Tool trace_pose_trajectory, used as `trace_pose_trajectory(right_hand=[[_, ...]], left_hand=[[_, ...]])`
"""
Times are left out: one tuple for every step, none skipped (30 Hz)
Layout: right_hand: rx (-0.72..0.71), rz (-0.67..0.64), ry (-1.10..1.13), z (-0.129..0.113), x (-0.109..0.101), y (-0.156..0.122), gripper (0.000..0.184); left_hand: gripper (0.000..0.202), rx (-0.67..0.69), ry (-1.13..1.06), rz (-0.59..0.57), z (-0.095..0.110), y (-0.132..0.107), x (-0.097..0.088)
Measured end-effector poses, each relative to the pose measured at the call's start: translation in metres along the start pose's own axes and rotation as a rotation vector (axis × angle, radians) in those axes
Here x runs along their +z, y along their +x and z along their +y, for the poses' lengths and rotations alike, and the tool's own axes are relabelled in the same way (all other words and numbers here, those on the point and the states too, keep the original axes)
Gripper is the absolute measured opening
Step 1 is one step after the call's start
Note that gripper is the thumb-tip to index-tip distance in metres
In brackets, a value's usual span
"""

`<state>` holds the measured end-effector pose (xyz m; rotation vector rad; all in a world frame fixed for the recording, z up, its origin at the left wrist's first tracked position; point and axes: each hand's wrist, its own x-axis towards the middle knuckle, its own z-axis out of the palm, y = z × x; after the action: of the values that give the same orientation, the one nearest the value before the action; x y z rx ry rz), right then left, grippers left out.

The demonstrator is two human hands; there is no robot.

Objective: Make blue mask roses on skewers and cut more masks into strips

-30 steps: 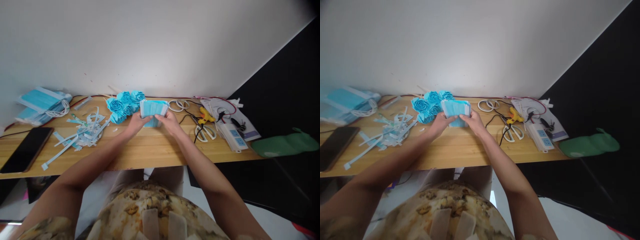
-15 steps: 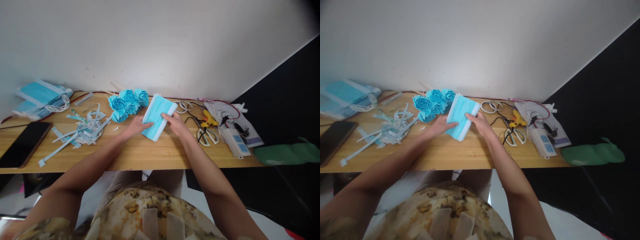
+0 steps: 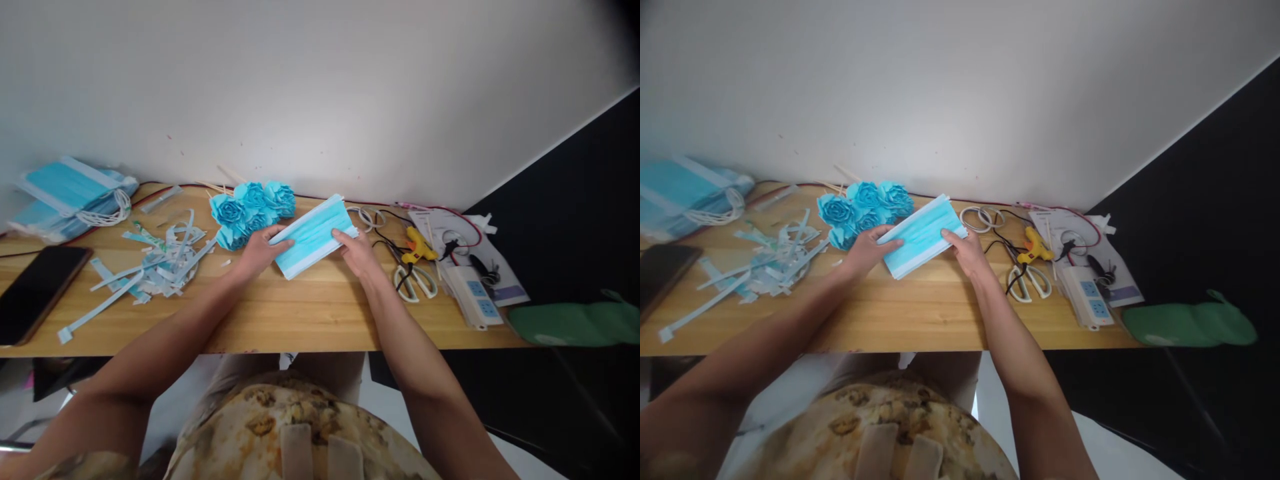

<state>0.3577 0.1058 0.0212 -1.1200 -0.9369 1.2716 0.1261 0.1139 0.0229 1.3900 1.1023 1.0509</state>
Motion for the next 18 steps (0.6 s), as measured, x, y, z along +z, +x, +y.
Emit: trace_pose_trajectory(right_hand=[[0.011,-0.001,-0.009,0.0,-0.001,-0.001,0.046],[0.02,-0.004,-0.021,0.0,-0.003,-0.002,0.045],[0.023,-0.006,-0.033,0.0,-0.005,-0.003,0.044],[0.017,-0.01,-0.041,-0.001,-0.007,-0.003,0.043],[0.001,-0.014,-0.049,-0.003,-0.01,-0.003,0.041],[-0.021,-0.019,-0.061,-0.005,-0.013,-0.003,0.04],[-0.045,-0.021,-0.079,-0.007,-0.016,-0.003,0.039],[-0.071,-0.015,-0.107,-0.01,-0.019,-0.003,0.038],[-0.091,-0.005,-0.143,-0.013,-0.021,-0.003,0.037],[-0.1,0.005,-0.181,-0.016,-0.024,-0.003,0.037],[-0.099,0.009,-0.21,-0.019,-0.025,-0.004,0.038],[-0.093,0.004,-0.227,-0.022,-0.027,-0.004,0.039],[-0.085,-0.013,-0.23,-0.024,-0.027,-0.005,0.042],[-0.076,-0.041,-0.222,-0.025,-0.027,-0.006,0.046],[-0.065,-0.074,-0.21,-0.025,-0.027,-0.008,0.051],[-0.052,-0.105,-0.198,-0.024,-0.025,-0.009,0.056],[-0.035,-0.128,-0.19,-0.023,-0.024,-0.01,0.057],[-0.013,-0.142,-0.184,-0.021,-0.022,-0.011,0.054]], left_hand=[[0.045,0.01,-0.003,0.014,0.0,0.0,0.0],[0.045,0.013,-0.002,0.014,0.0,0.0,0.0],[0.044,0.012,0.003,0.007,0.0,0.001,-0.001],[0.042,0.01,0.012,-0.005,0.0,0.001,-0.002],[0.041,0.006,0.022,-0.018,0.001,0.001,-0.002],[0.039,0.001,0.031,-0.033,0.001,0.001,-0.003],[0.038,-0.003,0.041,-0.049,0.002,0.001,-0.004],[0.037,-0.003,0.054,-0.066,0.002,0.001,-0.005],[0.036,0.0,0.067,-0.081,0.003,0.001,-0.006],[0.034,0.007,0.081,-0.095,0.003,0.001,-0.007],[0.033,0.017,0.093,-0.106,0.003,0.002,-0.008],[0.032,0.028,0.102,-0.115,0.003,0.002,-0.009],[0.032,0.037,0.109,-0.124,0.002,0.002,-0.009],[0.032,0.045,0.116,-0.137,0.002,0.002,-0.009],[0.032,0.052,0.125,-0.154,0.002,0.002,-0.009],[0.032,0.06,0.135,-0.169,0.003,0.001,-0.009],[0.032,0.066,0.143,-0.179,0.003,0.001,-0.009],[0.032,0.072,0.148,-0.181,0.003,0.001,-0.008]])
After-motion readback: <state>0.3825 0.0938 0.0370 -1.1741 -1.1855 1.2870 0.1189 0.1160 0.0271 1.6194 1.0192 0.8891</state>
